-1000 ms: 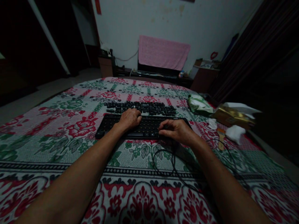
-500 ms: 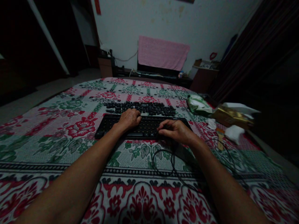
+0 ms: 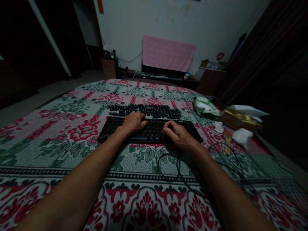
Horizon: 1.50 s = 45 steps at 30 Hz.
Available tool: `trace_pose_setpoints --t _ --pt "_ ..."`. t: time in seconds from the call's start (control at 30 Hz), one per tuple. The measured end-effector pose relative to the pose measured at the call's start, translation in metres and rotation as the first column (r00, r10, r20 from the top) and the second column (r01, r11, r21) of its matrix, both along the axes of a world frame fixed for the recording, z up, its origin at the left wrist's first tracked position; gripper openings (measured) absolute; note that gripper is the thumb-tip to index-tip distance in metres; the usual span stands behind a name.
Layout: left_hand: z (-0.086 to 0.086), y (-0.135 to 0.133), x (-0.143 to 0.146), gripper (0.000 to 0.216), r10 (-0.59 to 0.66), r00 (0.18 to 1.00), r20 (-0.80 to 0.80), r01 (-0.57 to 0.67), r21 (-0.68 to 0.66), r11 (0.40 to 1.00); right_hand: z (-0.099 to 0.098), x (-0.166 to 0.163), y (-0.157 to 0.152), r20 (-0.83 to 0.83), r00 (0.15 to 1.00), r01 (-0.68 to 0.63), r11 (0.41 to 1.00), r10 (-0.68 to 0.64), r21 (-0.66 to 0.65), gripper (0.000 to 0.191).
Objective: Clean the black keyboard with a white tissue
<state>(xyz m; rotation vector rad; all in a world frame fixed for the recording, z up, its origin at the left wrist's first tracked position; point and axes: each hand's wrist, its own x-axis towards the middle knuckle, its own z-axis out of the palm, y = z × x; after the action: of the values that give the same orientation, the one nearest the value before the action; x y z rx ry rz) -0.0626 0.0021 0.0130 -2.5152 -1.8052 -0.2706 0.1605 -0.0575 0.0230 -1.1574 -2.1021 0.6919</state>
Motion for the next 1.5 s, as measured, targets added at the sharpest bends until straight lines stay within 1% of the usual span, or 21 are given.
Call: trace_pose_setpoints --t 0.1,0.2,0.33,0.4,0.47,0.5,0.57,0.63,0.67,0.73,0.77,0.83,0.9,1.0,1.13,1.2,1.3,1.43,1.5 --pt "-0.001 0.000 0.000 0.040 -0.004 1.000 -0.010 0.004 0.001 1.000 -0.004 -0.003 0.001 -0.041 0.999 0.024 1.000 -0.024 -0.005 0.017" --pt "0.000 0.000 0.000 0.040 -0.004 1.000 -0.014 0.004 -0.004 1.000 -0.004 -0.002 0.003 -0.138 0.989 0.030 0.993 -0.046 -0.114 0.018" --pt "-0.001 0.001 -0.001 0.039 -0.012 1.000 -0.007 0.012 -0.003 1.000 -0.003 0.000 0.004 -0.329 0.938 0.013 0.958 -0.111 -0.285 0.022" --pt "-0.002 0.001 -0.001 0.038 -0.011 1.000 0.008 0.011 0.005 1.000 -0.003 0.001 0.005 -0.359 0.925 0.000 0.947 -0.122 -0.322 0.023" --pt "-0.002 -0.001 0.002 0.037 -0.041 0.998 0.048 0.039 0.032 0.999 -0.004 0.001 0.006 -0.388 0.911 0.004 0.942 -0.142 -0.335 0.025" --pt "-0.002 -0.003 0.004 0.036 -0.079 0.994 0.077 0.075 0.048 0.996 -0.005 0.001 0.007 -0.407 0.899 0.020 0.941 -0.165 -0.337 0.026" --pt "0.001 -0.009 0.012 0.035 -0.200 0.969 0.147 0.192 0.069 0.979 -0.008 0.001 0.008 -0.447 0.863 0.076 0.936 -0.234 -0.343 0.028" --pt "0.005 -0.016 0.021 0.036 -0.350 0.907 0.234 0.345 0.064 0.937 -0.009 -0.001 0.010 -0.492 0.809 0.144 0.921 -0.320 -0.362 0.028" --pt "0.007 -0.020 0.027 0.037 -0.405 0.874 0.267 0.402 0.069 0.913 -0.009 -0.002 0.010 -0.515 0.777 0.174 0.910 -0.362 -0.377 0.028" --pt "0.010 -0.027 0.037 0.038 -0.471 0.829 0.303 0.463 0.101 0.880 -0.009 -0.005 0.011 -0.559 0.711 0.213 0.888 -0.426 -0.407 0.027" --pt "0.010 -0.030 0.041 0.036 -0.483 0.818 0.312 0.473 0.114 0.874 -0.008 -0.007 0.011 -0.575 0.684 0.224 0.879 -0.449 -0.421 0.026" --pt "0.009 -0.033 0.048 0.032 -0.474 0.818 0.327 0.454 0.139 0.880 -0.008 -0.011 0.010 -0.594 0.646 0.234 0.865 -0.479 -0.443 0.024" --pt "0.005 -0.033 0.052 0.027 -0.445 0.839 0.313 0.410 0.175 0.895 -0.008 -0.015 0.010 -0.597 0.626 0.246 0.854 -0.501 -0.459 0.022" --pt "0.002 -0.033 0.053 0.025 -0.434 0.873 0.221 0.399 0.188 0.898 -0.010 -0.018 0.010 -0.585 0.614 0.283 0.839 -0.530 -0.464 0.021" --pt "0.000 -0.035 0.055 0.027 -0.398 0.915 0.068 0.384 0.151 0.911 -0.014 -0.021 0.011 -0.588 0.614 0.304 0.845 -0.527 -0.440 0.021" --pt "-0.001 -0.036 0.058 0.030 -0.365 0.931 0.033 0.357 0.133 0.924 -0.016 -0.021 0.012 -0.590 0.609 0.306 0.843 -0.530 -0.442 0.021" --pt "-0.003 -0.037 0.060 0.030 -0.367 0.928 0.061 0.357 0.125 0.926 -0.016 -0.021 0.013 -0.586 0.601 0.319 0.835 -0.544 -0.447 0.021" --pt "-0.004 -0.037 0.058 0.031 -0.463 0.874 0.147 0.445 0.144 0.884 -0.016 -0.020 0.012 -0.600 0.592 0.309 0.839 -0.538 -0.448 0.022" --pt "-0.004 -0.037 0.056 0.033 -0.476 0.865 0.160 0.453 0.158 0.877 -0.015 -0.021 0.010 -0.607 0.579 0.299 0.834 -0.544 -0.463 0.023"
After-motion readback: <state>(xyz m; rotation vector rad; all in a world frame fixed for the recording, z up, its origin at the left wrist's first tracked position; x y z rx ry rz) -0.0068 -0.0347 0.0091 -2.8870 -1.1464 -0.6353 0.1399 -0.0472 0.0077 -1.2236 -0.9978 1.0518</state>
